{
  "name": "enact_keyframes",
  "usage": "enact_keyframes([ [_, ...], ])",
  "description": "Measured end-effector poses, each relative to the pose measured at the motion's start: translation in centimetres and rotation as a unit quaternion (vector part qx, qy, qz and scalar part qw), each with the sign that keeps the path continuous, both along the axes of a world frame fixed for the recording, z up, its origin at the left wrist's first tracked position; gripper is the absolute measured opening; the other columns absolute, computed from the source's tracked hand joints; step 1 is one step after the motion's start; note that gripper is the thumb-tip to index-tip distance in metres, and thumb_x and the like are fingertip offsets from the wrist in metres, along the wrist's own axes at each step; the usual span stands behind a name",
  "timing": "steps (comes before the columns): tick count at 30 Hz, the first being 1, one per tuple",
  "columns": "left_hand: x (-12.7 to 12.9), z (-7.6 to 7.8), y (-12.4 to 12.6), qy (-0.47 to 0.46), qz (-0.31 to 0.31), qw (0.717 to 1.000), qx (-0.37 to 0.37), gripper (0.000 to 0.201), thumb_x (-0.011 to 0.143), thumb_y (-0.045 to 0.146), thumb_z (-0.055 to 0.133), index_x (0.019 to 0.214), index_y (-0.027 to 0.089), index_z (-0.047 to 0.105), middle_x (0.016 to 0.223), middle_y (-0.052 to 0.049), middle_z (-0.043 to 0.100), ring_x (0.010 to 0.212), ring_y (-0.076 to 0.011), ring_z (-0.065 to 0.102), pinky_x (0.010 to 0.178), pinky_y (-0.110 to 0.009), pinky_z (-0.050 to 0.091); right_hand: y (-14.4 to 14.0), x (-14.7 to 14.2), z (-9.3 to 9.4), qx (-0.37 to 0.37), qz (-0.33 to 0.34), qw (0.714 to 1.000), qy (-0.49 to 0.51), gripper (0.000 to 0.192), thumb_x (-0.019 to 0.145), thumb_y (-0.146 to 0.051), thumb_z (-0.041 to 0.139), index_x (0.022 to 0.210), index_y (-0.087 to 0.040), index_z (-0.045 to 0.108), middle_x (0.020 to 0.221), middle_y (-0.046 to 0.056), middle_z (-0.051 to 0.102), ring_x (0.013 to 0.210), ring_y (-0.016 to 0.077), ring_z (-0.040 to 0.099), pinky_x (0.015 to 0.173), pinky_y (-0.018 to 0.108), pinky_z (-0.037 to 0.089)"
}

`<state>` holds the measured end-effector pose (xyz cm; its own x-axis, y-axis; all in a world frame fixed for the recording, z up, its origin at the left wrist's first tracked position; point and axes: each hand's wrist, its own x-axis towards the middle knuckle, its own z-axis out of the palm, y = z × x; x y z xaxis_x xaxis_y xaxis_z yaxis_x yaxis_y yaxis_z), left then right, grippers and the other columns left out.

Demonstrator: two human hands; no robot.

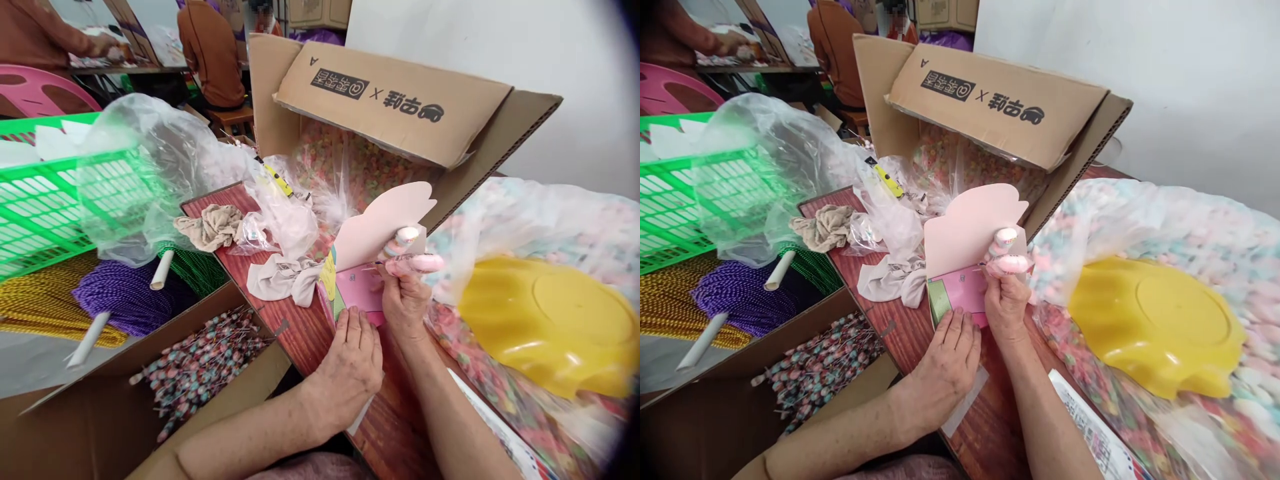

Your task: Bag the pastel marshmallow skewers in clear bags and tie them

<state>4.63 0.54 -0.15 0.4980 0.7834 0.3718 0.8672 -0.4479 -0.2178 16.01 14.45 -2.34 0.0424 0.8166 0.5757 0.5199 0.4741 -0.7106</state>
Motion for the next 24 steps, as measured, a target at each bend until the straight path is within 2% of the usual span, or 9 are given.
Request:
enact_keyframes([
  [8,0.0,0.2,0.0,0.0,0.007,1.0,0.005,0.044,0.093,0.025,0.04,0.124,-0.001,0.059,0.127,-0.025,0.062,0.12,-0.0357,0.059,0.104,-0.054,0.042,0.0,0.3,0.7,0.013,0.025,0.999,-0.029,0.019,0.09,-0.035,0.054,0.077,-0.023,0.062,0.058,0.001,0.065,0.053,0.0188,0.062,0.058,0.033,0.051],
  [15,0.0,0.1,0.1,0.003,0.006,1.0,0.0,0.042,0.09,0.02,0.041,0.123,0.001,0.06,0.125,-0.024,0.063,0.12,-0.0353,0.058,0.105,-0.055,0.041,0.3,-0.4,1.5,-0.005,0.045,0.988,-0.145,0.025,0.09,-0.033,0.048,0.08,-0.022,0.067,0.063,0.003,0.066,0.054,0.0184,0.06,0.057,0.031,0.046],
  [21,0.2,-0.5,0.0,-0.011,0.01,1.0,0.005,0.041,0.089,0.02,0.041,0.121,0.001,0.061,0.123,-0.023,0.064,0.121,-0.036,0.057,0.106,-0.054,0.039,0.3,-1.7,1.7,-0.073,-0.058,0.976,-0.196,0.024,0.087,-0.037,0.054,0.081,-0.021,0.071,0.061,0.005,0.067,0.055,0.0198,0.057,0.056,0.03,0.035],
  [24,0.2,-1.0,0.1,-0.017,0.007,1.0,0.007,0.043,0.088,0.018,0.042,0.122,0.0,0.059,0.123,-0.024,0.063,0.123,-0.0365,0.056,0.108,-0.055,0.037,0.2,-2.2,2.2,-0.122,-0.082,0.958,-0.247,0.025,0.086,-0.038,0.055,0.086,-0.02,0.074,0.07,0.008,0.071,0.061,0.0224,0.06,0.056,0.03,0.032],
])
